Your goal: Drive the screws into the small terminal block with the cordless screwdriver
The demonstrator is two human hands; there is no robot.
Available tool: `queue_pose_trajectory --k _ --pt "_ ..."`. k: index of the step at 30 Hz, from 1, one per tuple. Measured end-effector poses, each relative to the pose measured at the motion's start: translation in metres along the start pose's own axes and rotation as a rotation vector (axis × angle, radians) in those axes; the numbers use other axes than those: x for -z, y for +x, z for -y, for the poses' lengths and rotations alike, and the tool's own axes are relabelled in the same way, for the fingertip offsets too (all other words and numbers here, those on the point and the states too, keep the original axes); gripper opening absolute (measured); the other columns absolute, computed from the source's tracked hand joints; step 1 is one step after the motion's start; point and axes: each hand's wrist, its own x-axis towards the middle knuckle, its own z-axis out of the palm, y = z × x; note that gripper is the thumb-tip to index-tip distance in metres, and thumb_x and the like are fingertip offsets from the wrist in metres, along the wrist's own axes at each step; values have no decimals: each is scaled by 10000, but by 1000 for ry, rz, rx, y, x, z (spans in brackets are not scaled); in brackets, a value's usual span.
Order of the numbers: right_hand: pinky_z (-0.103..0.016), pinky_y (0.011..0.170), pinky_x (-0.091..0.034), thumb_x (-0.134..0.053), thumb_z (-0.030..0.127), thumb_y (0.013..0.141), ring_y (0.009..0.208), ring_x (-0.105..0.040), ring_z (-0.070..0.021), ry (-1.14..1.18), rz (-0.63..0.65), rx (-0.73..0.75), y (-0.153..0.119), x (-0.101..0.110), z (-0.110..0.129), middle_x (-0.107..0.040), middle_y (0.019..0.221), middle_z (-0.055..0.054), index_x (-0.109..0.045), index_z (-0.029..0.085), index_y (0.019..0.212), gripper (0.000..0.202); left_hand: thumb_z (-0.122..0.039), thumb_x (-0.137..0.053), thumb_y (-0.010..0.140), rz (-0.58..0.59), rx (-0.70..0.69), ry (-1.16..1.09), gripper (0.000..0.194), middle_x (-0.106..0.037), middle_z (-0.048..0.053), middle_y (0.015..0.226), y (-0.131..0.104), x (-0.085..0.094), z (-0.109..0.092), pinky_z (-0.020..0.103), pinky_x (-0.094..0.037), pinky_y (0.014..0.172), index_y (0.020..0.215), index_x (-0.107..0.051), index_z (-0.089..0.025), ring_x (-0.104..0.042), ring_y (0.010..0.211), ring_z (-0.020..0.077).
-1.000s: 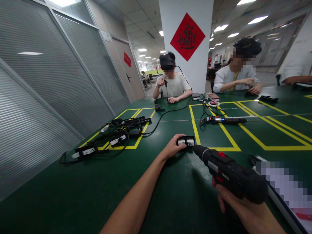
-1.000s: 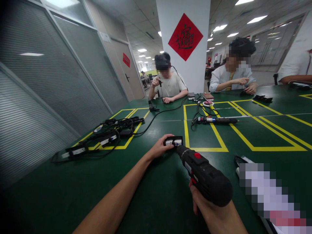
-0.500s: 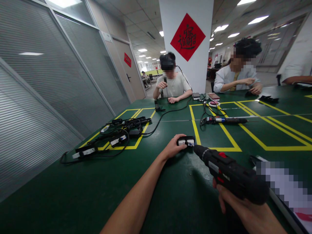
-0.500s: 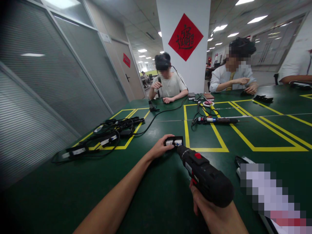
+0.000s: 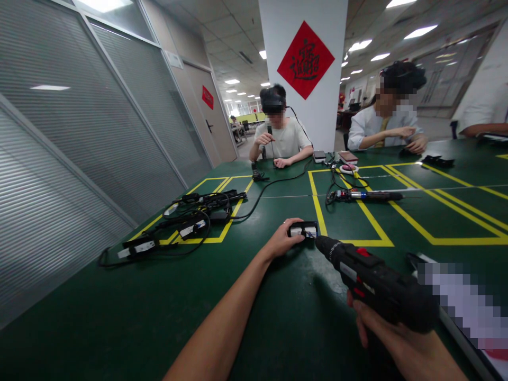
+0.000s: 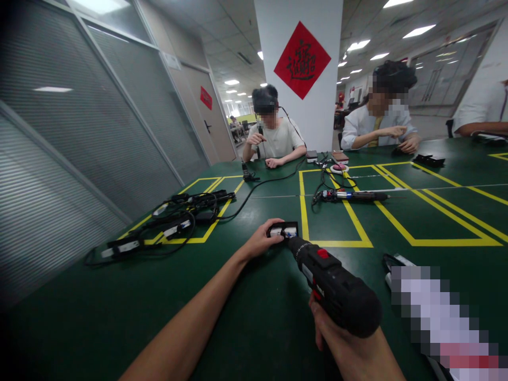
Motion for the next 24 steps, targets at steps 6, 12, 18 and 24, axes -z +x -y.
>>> queue_pose_trajectory --k 6,12,18,24 --pt "-254 506 -451 -496 486 736 485 -550 -153 -12 -51 64 2 -4 -1 -570 485 43 -531 230 824 273 -231 -592 697 11 1 1 486 -495 79 1146 0 0 0 339 -392 886 1163 -463 -189 -494 1008 198" --pt "-290 385 -467 -514 471 694 375 -556 -145 -12 -138 109 14 -12 -24 -702 747 -30 -486 239 1025 405 -222 -600 690 -2 -8 14 487 -498 77 1139 1 -1 3 337 -383 898 1158 -467 -186 -490 1012 198" --pt "-280 326 -477 -551 260 679 306 -539 -142 37 -194 66 19 -24 -30 -599 497 40 -569 233 801 126 -219 -602 686 6 -4 13 507 -497 73 1139 3 -2 6 335 -398 881 1170 -454 -193 -497 999 197" --pt "-305 341 -502 -577 184 654 324 -561 -166 78 -163 -3 17 -24 -11 -539 405 44 -573 225 659 42 -203 -596 689 -6 -21 28 495 -499 72 1133 3 -1 7 356 -366 926 1165 -460 -189 -480 1031 202"
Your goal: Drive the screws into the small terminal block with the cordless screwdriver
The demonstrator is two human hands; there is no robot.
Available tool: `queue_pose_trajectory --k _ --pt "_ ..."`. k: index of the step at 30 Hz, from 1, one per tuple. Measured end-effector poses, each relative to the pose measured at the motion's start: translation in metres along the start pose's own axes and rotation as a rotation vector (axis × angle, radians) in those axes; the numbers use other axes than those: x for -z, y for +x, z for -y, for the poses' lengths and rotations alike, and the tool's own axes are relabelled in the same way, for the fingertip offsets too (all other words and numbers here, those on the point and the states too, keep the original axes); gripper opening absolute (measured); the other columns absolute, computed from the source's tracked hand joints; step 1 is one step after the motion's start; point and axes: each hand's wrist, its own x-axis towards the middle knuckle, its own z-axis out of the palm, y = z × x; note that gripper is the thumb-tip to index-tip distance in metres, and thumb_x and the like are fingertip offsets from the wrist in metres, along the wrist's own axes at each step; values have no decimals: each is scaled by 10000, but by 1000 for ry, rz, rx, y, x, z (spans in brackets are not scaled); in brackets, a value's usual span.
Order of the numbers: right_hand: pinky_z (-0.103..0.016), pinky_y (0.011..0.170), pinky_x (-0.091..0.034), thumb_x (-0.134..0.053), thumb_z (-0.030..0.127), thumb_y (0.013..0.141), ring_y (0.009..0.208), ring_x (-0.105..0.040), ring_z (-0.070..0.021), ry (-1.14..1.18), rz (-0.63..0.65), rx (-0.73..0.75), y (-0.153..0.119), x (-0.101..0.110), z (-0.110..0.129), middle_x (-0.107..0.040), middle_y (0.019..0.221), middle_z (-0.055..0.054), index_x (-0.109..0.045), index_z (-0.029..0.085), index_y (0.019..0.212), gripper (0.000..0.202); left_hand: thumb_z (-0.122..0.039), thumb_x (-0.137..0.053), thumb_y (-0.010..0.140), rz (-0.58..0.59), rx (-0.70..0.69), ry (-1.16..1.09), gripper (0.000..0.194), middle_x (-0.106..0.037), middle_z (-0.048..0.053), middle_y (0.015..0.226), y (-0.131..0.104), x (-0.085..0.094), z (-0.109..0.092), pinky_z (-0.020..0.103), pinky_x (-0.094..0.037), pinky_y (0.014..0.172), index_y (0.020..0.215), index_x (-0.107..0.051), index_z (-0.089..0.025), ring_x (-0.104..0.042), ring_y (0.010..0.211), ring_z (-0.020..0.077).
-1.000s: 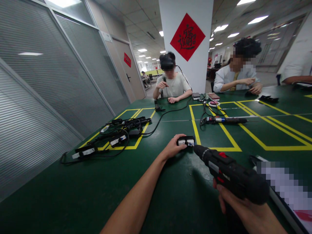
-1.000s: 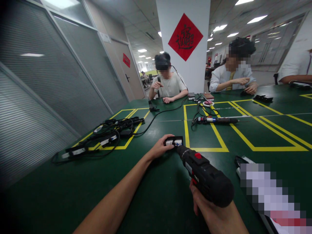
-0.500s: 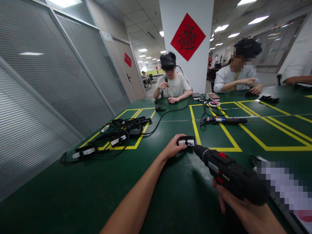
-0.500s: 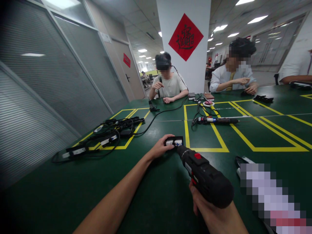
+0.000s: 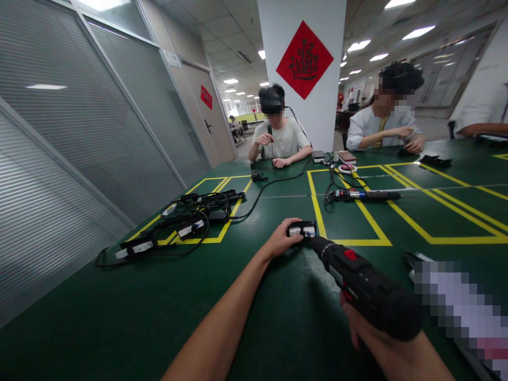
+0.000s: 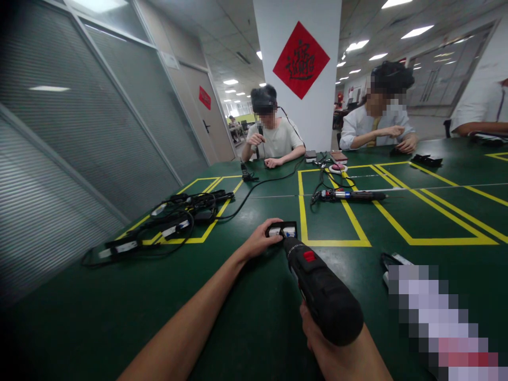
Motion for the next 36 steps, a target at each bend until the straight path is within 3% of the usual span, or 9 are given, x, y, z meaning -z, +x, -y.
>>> queue_pose_trajectory --k 7,10,19,26,31,36 --pt "-325 357 -525 -557 248 698 350 -591 -190 36 -19 -45 -10 -1 3 -543 408 26 -572 238 680 26 -224 -596 695 4 -5 -15 506 -491 81 1142 0 0 3 349 -388 895 1177 -448 -186 -492 1009 200" --pt "-318 343 -512 -576 228 673 334 -579 -186 33 -43 -44 -6 -4 -3 -535 402 42 -573 237 761 89 -217 -595 694 -1 -5 -18 506 -491 78 1144 0 -1 4 347 -382 904 1177 -449 -188 -487 1019 199" --pt "-298 344 -494 -573 185 650 337 -564 -156 23 -80 21 8 -10 -13 -597 487 27 -565 237 704 76 -223 -600 689 -2 6 -34 496 -492 83 1141 0 0 2 358 -386 900 1164 -466 -180 -493 1010 201" --pt "-281 294 -474 -577 203 662 285 -526 -153 7 -62 27 2 -7 -12 -501 361 57 -579 235 679 36 -208 -600 687 3 -1 -46 493 -497 74 1132 1 -1 2 345 -393 892 1160 -462 -191 -495 1012 197" --pt "-278 317 -491 -563 192 666 312 -548 -144 -14 -65 39 7 -9 -22 -552 437 43 -568 233 641 48 -202 -600 686 0 -8 -24 488 -501 69 1123 1 -1 2 351 -370 922 1155 -465 -193 -482 1032 198" --pt "-285 319 -499 -582 231 662 284 -537 -127 -45 -82 25 7 -6 -32 -639 551 18 -622 223 781 126 -202 -595 691 3 -2 -18 487 -500 69 1129 0 0 -1 351 -364 930 1159 -462 -195 -480 1036 197"
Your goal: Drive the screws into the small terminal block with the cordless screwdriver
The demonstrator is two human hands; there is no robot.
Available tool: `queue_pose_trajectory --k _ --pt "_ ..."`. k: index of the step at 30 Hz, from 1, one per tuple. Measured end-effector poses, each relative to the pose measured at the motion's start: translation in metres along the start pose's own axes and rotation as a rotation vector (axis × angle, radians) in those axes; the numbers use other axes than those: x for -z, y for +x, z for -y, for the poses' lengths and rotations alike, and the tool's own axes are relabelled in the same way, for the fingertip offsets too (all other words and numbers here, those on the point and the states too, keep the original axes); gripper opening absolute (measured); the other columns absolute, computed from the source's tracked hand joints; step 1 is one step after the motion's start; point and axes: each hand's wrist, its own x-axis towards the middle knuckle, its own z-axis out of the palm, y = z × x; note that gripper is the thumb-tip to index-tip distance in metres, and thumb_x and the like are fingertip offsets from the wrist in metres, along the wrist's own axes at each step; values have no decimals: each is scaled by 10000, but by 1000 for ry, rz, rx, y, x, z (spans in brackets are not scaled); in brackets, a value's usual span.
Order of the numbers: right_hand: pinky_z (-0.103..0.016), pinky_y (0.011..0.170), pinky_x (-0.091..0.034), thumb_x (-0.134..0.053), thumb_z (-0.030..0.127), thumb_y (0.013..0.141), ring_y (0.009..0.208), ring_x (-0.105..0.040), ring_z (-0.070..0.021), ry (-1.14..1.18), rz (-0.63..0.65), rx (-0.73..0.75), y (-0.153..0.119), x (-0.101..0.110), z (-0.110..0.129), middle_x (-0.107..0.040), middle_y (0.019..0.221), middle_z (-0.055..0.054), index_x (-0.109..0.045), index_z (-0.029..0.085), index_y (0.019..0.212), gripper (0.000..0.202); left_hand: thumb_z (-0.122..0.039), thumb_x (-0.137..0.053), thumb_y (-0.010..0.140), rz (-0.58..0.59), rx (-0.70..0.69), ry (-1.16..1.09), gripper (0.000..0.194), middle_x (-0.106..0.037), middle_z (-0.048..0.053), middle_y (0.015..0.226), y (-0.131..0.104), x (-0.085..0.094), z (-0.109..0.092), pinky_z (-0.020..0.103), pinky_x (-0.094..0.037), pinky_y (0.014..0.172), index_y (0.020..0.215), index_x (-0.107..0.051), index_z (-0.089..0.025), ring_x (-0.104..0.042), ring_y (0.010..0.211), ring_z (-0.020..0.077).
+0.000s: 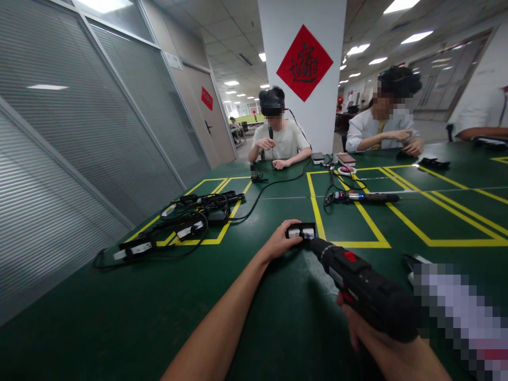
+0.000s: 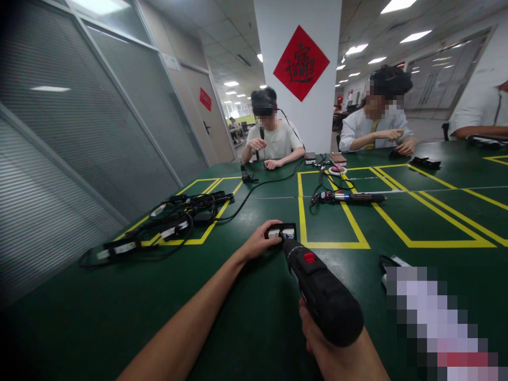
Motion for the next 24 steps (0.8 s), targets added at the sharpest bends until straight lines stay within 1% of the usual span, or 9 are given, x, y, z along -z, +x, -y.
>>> queue_pose_trajectory --k 3,6,10,13,15,17,20,24 --pt "-273 311 -487 -571 244 671 272 -532 -125 -13 -6 -4 2 0 -3 -640 541 20 -612 213 808 147 -208 -597 690 3 8 3 486 -502 68 1127 0 0 -2 354 -356 941 1158 -465 -192 -479 1037 197" --pt "-282 342 -507 -563 253 681 316 -571 -145 5 -22 8 3 1 -4 -644 563 22 -600 227 870 194 -211 -601 688 3 3 7 488 -502 65 1126 -1 0 -2 355 -349 949 1157 -466 -195 -474 1045 198" --pt "-286 365 -518 -567 239 685 350 -581 -150 12 9 54 1 3 3 -628 541 27 -588 229 906 222 -211 -601 684 -5 6 7 494 -497 70 1137 -1 1 -2 358 -356 943 1159 -467 -192 -472 1049 203" --pt "-264 346 -499 -566 228 689 333 -558 -134 3 20 73 -3 6 14 -609 507 32 -594 217 840 154 -219 -599 687 -4 15 6 494 -493 75 1146 -1 0 -3 360 -362 935 1162 -466 -189 -473 1049 206" --pt "-262 329 -486 -566 233 692 318 -548 -138 -22 28 56 -6 8 21 -579 446 35 -601 208 787 104 -221 -595 692 5 17 -5 496 -492 78 1147 -1 0 -2 356 -375 920 1168 -459 -188 -477 1042 205" --pt "-269 316 -477 -580 251 685 311 -547 -153 -49 35 39 -8 11 24 -552 395 38 -607 204 772 103 -216 -590 695 10 19 -19 499 -493 79 1143 0 -1 -2 353 -387 904 1174 -453 -186 -482 1033 203" --pt "-271 329 -473 -591 275 677 294 -536 -147 -72 27 35 -7 13 20 -541 368 50 -602 202 787 132 -209 -590 693 3 18 -22 495 -495 77 1138 0 -1 -1 357 -377 917 1169 -456 -184 -479 1035 201" --pt "-234 290 -424 -577 281 678 275 -517 -128 -59 45 42 -1 11 14 -519 352 60 -587 203 717 87 -209 -593 693 2 11 -15 488 -492 76 1141 -1 0 -4 359 -360 938 1162 -463 -181 -471 1050 203"
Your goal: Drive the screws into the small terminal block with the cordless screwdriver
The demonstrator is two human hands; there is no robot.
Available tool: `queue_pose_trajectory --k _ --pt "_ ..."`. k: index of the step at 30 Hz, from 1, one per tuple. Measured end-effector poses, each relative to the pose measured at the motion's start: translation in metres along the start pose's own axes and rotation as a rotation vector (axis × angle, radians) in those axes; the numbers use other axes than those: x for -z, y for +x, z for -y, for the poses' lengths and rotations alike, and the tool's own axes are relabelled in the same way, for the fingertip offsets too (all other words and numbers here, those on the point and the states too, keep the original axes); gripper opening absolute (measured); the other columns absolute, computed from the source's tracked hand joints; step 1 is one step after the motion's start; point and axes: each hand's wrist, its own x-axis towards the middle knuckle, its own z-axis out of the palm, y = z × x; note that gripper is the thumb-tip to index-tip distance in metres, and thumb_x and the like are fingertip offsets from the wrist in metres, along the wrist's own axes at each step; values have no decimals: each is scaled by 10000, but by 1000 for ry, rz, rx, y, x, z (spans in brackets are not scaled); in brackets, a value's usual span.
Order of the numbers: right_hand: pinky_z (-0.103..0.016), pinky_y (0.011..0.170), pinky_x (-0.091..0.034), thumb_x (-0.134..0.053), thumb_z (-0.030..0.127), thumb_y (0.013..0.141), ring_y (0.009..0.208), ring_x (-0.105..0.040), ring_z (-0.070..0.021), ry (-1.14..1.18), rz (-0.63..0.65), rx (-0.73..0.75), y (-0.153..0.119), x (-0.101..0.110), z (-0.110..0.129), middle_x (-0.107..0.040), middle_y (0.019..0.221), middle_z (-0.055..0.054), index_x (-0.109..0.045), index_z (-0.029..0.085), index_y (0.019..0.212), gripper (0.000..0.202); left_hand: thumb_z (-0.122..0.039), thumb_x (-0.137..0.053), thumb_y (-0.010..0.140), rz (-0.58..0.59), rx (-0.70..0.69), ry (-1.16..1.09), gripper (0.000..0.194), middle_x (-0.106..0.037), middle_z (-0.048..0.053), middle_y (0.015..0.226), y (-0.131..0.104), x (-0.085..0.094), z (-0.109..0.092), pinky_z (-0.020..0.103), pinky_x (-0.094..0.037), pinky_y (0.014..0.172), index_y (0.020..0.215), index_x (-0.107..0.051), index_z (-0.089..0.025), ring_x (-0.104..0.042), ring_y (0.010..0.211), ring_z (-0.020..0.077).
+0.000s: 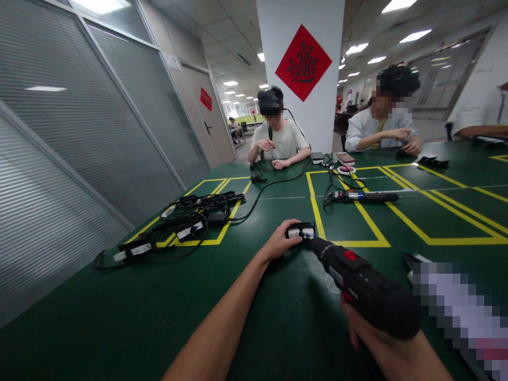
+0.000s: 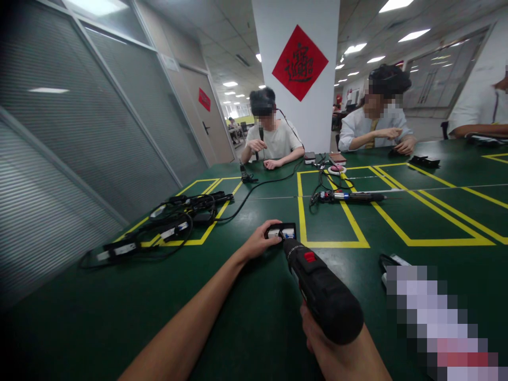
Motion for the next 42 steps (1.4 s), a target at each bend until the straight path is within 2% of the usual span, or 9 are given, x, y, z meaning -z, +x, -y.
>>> queue_pose_trajectory --k 6,12,20,23,27,31,35,39,42 --pt "-228 256 -411 -567 243 679 257 -502 -131 42 -11 42 0 -7 4 -485 325 72 -555 224 673 24 -206 -592 692 8 13 24 489 -496 71 1139 -1 1 -3 358 -358 940 1164 -462 -191 -472 1049 203" --pt "-282 315 -477 -562 264 688 308 -549 -149 63 -64 34 2 -13 -10 -613 507 26 -565 236 768 85 -202 -594 687 -1 24 20 493 -505 69 1124 -1 0 -4 364 -354 944 1163 -466 -190 -477 1036 203" --pt "-237 271 -396 -555 280 692 246 -476 -117 26 -57 50 6 -13 -14 -548 400 61 -551 231 757 81 -205 -594 689 0 4 23 487 -505 69 1123 -1 1 -3 360 -355 942 1159 -467 -190 -476 1036 201" --pt "-233 297 -392 -530 313 718 260 -478 -122 2 -28 49 3 -10 -11 -495 345 74 -546 225 772 104 -205 -599 685 -12 2 18 490 -506 67 1123 0 0 -1 359 -359 936 1157 -469 -190 -475 1041 202" --pt "-260 368 -420 -489 352 738 301 -494 -121 -62 10 92 -4 -2 2 -525 395 60 -542 211 805 165 -200 -602 680 -26 13 25 494 -511 63 1115 0 0 1 364 -359 936 1157 -473 -191 -478 1038 202" --pt "-267 388 -416 -503 378 731 328 -508 -121 -13 -1 117 -7 1 8 -532 438 53 -544 197 805 200 -207 -600 683 -13 4 35 492 -506 65 1129 0 1 1 361 -356 940 1158 -471 -197 -476 1045 204" --pt "-275 362 -450 -511 357 737 287 -490 -133 1 -48 59 -2 -7 -2 -465 333 77 -559 215 785 158 -210 -594 692 -8 -8 29 488 -502 66 1128 0 1 2 361 -353 943 1162 -462 -198 -482 1032 197" --pt "-229 268 -389 -577 284 677 273 -490 -129 44 -97 -45 2 -13 -8 -490 356 70 -580 211 772 120 -216 -592 696 1 -13 20 487 -500 69 1125 0 0 1 362 -359 937 1163 -457 -192 -485 1024 196" --pt "-227 261 -389 -567 290 682 261 -484 -124 95 -58 -31 1 -12 -4 -508 361 68 -569 213 747 101 -212 -591 696 3 -8 31 488 -499 67 1129 -1 1 -1 361 -358 939 1164 -456 -195 -480 1033 199"
